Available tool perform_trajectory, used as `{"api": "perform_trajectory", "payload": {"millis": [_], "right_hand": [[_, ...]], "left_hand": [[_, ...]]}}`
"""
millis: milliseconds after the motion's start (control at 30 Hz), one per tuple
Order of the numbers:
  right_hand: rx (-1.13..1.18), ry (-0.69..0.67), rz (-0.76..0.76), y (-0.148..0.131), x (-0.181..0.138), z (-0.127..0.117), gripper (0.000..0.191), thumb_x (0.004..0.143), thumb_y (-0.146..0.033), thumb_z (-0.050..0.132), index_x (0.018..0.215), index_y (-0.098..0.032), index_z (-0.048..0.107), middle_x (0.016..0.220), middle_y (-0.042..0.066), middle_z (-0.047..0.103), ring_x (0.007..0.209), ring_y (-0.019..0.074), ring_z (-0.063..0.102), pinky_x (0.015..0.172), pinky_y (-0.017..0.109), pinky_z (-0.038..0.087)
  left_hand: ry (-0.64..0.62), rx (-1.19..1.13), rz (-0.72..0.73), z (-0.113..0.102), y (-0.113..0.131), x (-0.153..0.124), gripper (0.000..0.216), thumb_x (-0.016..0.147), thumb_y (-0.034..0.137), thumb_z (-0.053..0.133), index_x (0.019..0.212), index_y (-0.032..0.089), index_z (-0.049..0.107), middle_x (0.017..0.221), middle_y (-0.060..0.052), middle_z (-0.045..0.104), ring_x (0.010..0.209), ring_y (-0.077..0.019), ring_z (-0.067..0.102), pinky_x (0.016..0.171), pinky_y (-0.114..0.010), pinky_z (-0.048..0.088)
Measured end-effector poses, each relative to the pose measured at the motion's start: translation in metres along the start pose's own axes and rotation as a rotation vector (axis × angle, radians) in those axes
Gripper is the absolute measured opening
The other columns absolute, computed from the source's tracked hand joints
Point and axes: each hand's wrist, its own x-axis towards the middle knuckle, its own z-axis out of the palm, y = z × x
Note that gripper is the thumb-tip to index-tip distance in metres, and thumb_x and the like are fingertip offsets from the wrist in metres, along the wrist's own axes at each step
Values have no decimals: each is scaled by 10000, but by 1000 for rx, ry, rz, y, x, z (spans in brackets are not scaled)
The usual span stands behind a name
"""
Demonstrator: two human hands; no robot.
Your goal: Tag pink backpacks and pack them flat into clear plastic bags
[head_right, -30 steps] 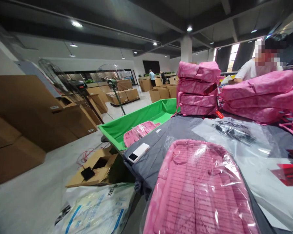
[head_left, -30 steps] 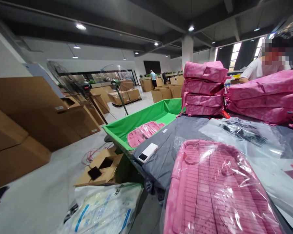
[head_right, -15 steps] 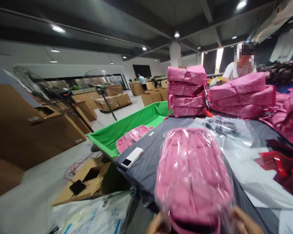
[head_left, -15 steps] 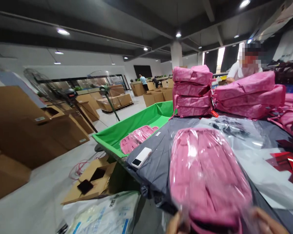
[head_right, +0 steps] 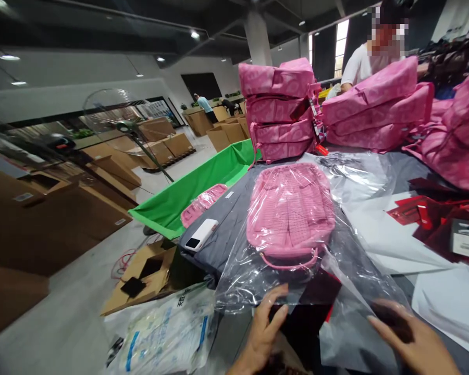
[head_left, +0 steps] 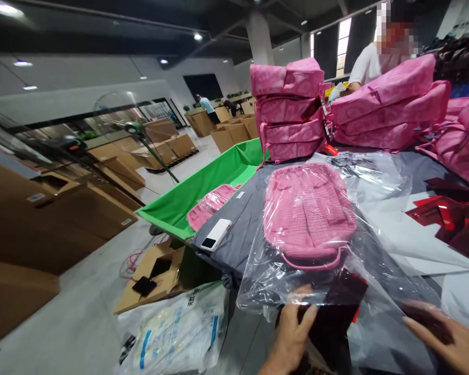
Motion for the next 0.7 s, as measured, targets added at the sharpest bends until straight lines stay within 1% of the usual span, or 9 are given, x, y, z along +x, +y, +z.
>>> {"api": "perform_trajectory", "payload": {"millis": [33,100,200,300,433,500,567,633,700], "right_hand": [[36,-61,39,-15,0,5,506,704,-724,629,946,-308,785,976,54,789,852,297,761,688,338,641],[76,-95,106,-40,6,14,612,631,-726,650,1009,-258,761,1021,74,783,906,329,755,753,397,642],[95,-27,135,-57,12,22,603,645,-722,556,948,-234,738,918,87,787,850,336,759,702,401,631],[71,39,88,-54,2,24,509,747,-688,486,891,-266,731,780,47,774,684,291,751,540,338,585],[-131,182,-80,-57,-26,21,425,903,-608,439,935,-307,738,634,-7,724,489,241,688,385,295,484],[-208,206,-207,-67,-35,23,395,962,-558,425,972,-308,731,669,-14,732,487,224,685,395,281,485],[-243,186,-289,-76,-39,29,370,1000,-513,408,993,-302,713,748,-16,749,528,205,702,418,266,497],[-247,158,-308,-81,-39,36,383,1026,-492,360,1047,-294,688,875,-4,769,581,194,723,425,257,505],[-208,151,-276,-83,-39,41,408,1031,-516,330,1105,-279,654,958,17,778,615,203,737,427,262,518]], "left_hand": [[-5,128,99,11,4,8,485,924,550,577,1250,207,681,1330,-144,683,1271,-315,601,1143,-544,427],[-2,292,188,30,12,27,507,903,461,626,1328,183,628,1387,-175,642,1333,-349,550,1167,-605,378],[-85,314,126,49,24,49,353,873,353,663,1180,181,683,1167,-151,742,1105,-319,671,989,-496,534],[-132,266,85,52,42,55,137,895,272,610,949,196,711,858,-65,748,799,-229,679,770,-353,547],[-55,412,241,43,70,48,176,905,240,552,899,202,724,847,-76,735,775,-237,663,734,-363,509],[-81,454,258,43,81,44,161,881,235,576,856,210,733,825,-75,741,773,-248,674,742,-374,514],[-173,405,228,48,86,40,175,904,250,575,861,228,743,821,-54,752,780,-233,691,761,-353,531],[-278,349,254,56,83,37,222,963,251,521,975,238,742,901,-46,764,836,-210,704,802,-323,551],[-332,434,381,62,74,38,259,992,214,467,1088,223,707,999,-71,747,905,-218,694,837,-337,567]]}}
